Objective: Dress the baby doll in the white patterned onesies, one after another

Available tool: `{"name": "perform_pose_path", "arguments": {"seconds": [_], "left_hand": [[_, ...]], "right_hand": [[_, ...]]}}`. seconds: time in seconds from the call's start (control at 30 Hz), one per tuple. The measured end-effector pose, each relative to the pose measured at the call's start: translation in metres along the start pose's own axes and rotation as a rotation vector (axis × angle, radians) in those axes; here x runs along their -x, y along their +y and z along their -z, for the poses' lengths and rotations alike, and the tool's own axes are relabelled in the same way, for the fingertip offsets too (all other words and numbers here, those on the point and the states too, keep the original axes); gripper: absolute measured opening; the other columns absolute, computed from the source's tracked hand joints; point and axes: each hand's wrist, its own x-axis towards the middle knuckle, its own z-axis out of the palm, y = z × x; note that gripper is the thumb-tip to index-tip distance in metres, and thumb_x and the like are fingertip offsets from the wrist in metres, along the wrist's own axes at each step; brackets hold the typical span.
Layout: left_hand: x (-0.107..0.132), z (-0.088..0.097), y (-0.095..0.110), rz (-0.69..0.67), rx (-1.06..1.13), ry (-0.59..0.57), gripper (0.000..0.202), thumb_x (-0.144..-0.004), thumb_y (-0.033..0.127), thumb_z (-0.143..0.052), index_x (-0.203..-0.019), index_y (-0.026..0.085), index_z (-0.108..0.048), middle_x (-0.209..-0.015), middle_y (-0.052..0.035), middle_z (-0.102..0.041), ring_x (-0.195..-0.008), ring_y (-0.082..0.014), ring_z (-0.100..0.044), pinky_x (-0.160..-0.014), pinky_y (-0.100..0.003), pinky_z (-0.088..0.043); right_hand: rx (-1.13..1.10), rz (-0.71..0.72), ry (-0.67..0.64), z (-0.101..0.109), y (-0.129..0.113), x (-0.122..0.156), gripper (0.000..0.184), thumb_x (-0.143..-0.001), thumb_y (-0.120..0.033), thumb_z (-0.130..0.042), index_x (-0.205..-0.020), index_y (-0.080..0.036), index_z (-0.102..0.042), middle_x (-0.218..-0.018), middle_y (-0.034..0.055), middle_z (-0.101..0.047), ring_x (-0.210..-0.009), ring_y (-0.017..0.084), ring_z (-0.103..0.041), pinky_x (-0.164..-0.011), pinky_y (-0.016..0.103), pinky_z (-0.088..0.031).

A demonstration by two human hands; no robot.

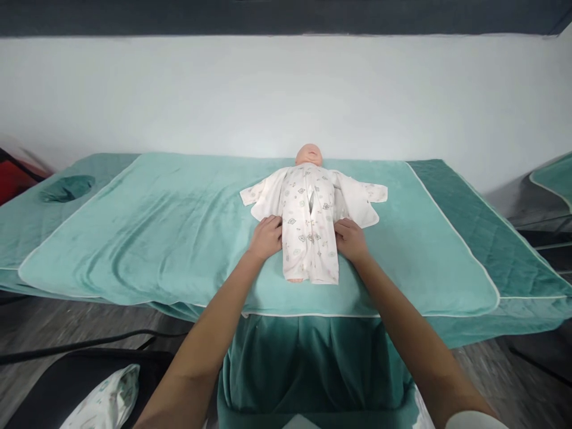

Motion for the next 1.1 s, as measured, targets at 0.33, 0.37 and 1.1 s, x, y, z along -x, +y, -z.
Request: {"name": "perform_pose_path", "arguments": {"seconds": [0.33, 0.37, 1.1], "left_hand": [[0.003, -0.003, 0.002, 0.194, 0.107, 0.112, 0.024, -0.092, 0.013, -0.042, -0.089, 0.02, -0.064, -0.091, -0.0093, -0.067, -0.091, -0.0246, -0.058, -0.08, -0.037, -0.047], [0.003, -0.003, 0.002, 0.218, 0.111, 0.127, 0.024, -0.091, 0.012, -0.042, -0.093, 0.02, -0.065, -0.093, -0.0091, -0.068, -0.094, -0.0247, -0.059, -0.082, -0.037, -0.047], [-0.005, -0.013, -0.008, 0.432, 0.118, 0.15, 0.025, -0.091, 0.014, -0.046, -0.1, 0.022, -0.067, -0.101, -0.0076, -0.071, -0.101, -0.0263, -0.061, -0.09, -0.039, -0.047]], "right_hand": [[-0.186, -0.08, 0.079, 0.002, 0.003, 0.002, 0.024, -0.072, -0.003, -0.039, -0.068, -0.021, -0.054, -0.073, 0.0054, -0.062, -0.08, 0.021, -0.058, -0.075, 0.032, -0.045], [-0.206, -0.079, 0.096, 0.004, 0.002, 0.002, 0.023, -0.074, -0.004, -0.039, -0.069, -0.021, -0.054, -0.076, 0.0057, -0.062, -0.081, 0.021, -0.059, -0.076, 0.032, -0.046], [-0.054, 0.452, -0.229, 0.052, -0.128, 0.037, 0.009, -0.1, -0.018, -0.053, -0.093, -0.018, -0.059, -0.091, 0.0043, -0.063, -0.09, 0.019, -0.055, -0.092, 0.037, -0.035]]}}
